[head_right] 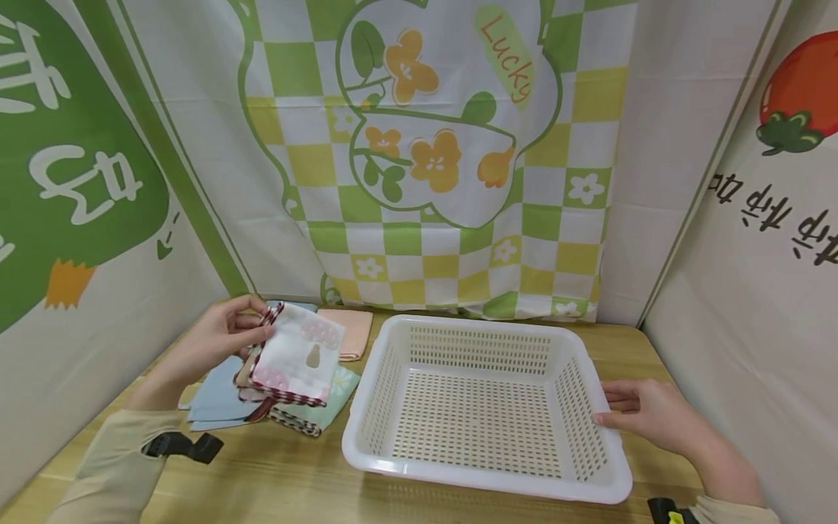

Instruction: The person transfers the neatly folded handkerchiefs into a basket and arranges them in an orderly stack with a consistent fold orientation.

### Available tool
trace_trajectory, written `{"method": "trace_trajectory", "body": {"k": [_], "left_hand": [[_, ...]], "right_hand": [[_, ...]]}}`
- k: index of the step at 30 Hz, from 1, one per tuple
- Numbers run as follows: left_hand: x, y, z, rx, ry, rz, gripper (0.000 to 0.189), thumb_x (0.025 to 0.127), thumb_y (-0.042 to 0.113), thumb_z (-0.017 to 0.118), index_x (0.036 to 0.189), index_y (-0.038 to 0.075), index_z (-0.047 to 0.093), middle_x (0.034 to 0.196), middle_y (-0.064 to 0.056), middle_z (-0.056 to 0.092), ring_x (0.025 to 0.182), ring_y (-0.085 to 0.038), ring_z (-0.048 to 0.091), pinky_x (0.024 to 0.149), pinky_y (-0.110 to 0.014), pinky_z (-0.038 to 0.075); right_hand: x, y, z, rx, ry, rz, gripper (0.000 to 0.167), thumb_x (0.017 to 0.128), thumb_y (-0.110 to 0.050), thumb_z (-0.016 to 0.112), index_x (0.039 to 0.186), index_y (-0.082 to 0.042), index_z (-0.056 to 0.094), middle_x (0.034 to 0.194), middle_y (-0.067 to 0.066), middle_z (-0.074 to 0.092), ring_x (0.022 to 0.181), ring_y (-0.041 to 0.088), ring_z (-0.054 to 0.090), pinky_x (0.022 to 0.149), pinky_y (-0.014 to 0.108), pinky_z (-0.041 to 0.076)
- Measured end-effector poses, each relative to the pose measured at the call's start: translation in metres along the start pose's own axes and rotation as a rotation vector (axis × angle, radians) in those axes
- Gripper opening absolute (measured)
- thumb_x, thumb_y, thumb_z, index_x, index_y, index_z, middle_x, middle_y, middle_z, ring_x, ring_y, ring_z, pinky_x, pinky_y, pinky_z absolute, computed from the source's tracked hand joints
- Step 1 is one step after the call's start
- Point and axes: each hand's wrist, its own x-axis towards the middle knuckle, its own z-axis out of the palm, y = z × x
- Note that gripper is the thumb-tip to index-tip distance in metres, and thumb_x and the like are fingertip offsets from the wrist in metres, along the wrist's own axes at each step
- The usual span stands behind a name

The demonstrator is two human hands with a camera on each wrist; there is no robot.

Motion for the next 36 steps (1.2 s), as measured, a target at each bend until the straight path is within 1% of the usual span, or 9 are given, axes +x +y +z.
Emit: {"method": "trace_trajectory", "body": {"k": [5,13,17,23,26,32,36], "left_hand": [[0.005,0.005,0.002,-0.006,0.004,-0.005,0.031,0.091,0.024,0.065,0.108,0.002,0.049,0.086,-0.007,0.067,0.070,-0.014,0.062,0.059,-0.037,0.056],[0.014,0.013,0.007,-0.038,0.005,0.004,0.031,0.091,0.022,0.065,0.108,0.001,0.050,0.082,-0.002,0.067,0.067,-0.011,0.061,0.058,-0.034,0.055],[0.018,0.017,0.009,-0.031,0.007,0.015,0.031,0.091,0.021,0.065,0.108,0.001,0.050,0.084,-0.003,0.067,0.068,-0.011,0.061,0.058,-0.034,0.055],[0.027,0.025,0.015,-0.056,0.008,0.025,0.031,0.090,0.021,0.066,0.107,0.000,0.050,0.087,-0.007,0.068,0.070,-0.013,0.062,0.058,-0.034,0.055],[0.031,0.028,0.019,-0.073,0.004,0.020,0.032,0.090,0.020,0.066,0.108,0.000,0.050,0.088,-0.007,0.068,0.070,-0.012,0.062,0.058,-0.033,0.055],[0.040,0.030,0.026,-0.101,-0.005,0.013,0.031,0.090,0.020,0.067,0.109,0.001,0.050,0.089,-0.005,0.068,0.071,-0.012,0.062,0.057,-0.032,0.055],[0.045,0.031,0.031,-0.101,-0.011,0.015,0.031,0.090,0.021,0.066,0.109,0.003,0.050,0.093,-0.008,0.068,0.074,-0.013,0.064,0.059,-0.033,0.055]], "right_hand": [[0.000,0.000,0.000,-0.002,0.004,0.002,0.066,0.086,-0.039,0.068,0.127,0.010,0.053,0.112,0.019,0.067,0.091,0.017,0.069,0.069,0.023,0.056],[0.001,0.000,-0.001,0.004,0.005,0.003,0.066,0.086,-0.038,0.068,0.127,0.011,0.052,0.113,0.020,0.067,0.092,0.020,0.069,0.070,0.023,0.056],[0.001,0.000,0.000,0.003,0.008,0.004,0.066,0.086,-0.039,0.069,0.127,0.010,0.053,0.112,0.019,0.067,0.091,0.016,0.069,0.069,0.022,0.056],[0.001,0.001,0.000,0.007,0.008,-0.006,0.066,0.086,-0.038,0.069,0.126,0.011,0.053,0.112,0.020,0.067,0.090,0.014,0.069,0.069,0.022,0.056],[0.001,0.001,0.000,0.009,0.006,-0.009,0.066,0.086,-0.038,0.069,0.127,0.011,0.053,0.113,0.020,0.066,0.090,0.014,0.069,0.069,0.022,0.056],[0.001,0.000,0.001,0.005,0.012,-0.008,0.066,0.085,-0.038,0.069,0.127,0.010,0.053,0.114,0.020,0.066,0.090,0.014,0.069,0.070,0.022,0.055],[0.000,0.000,0.001,0.012,0.007,-0.001,0.066,0.086,-0.038,0.069,0.127,0.010,0.052,0.115,0.020,0.066,0.091,0.014,0.069,0.070,0.021,0.055]]}}
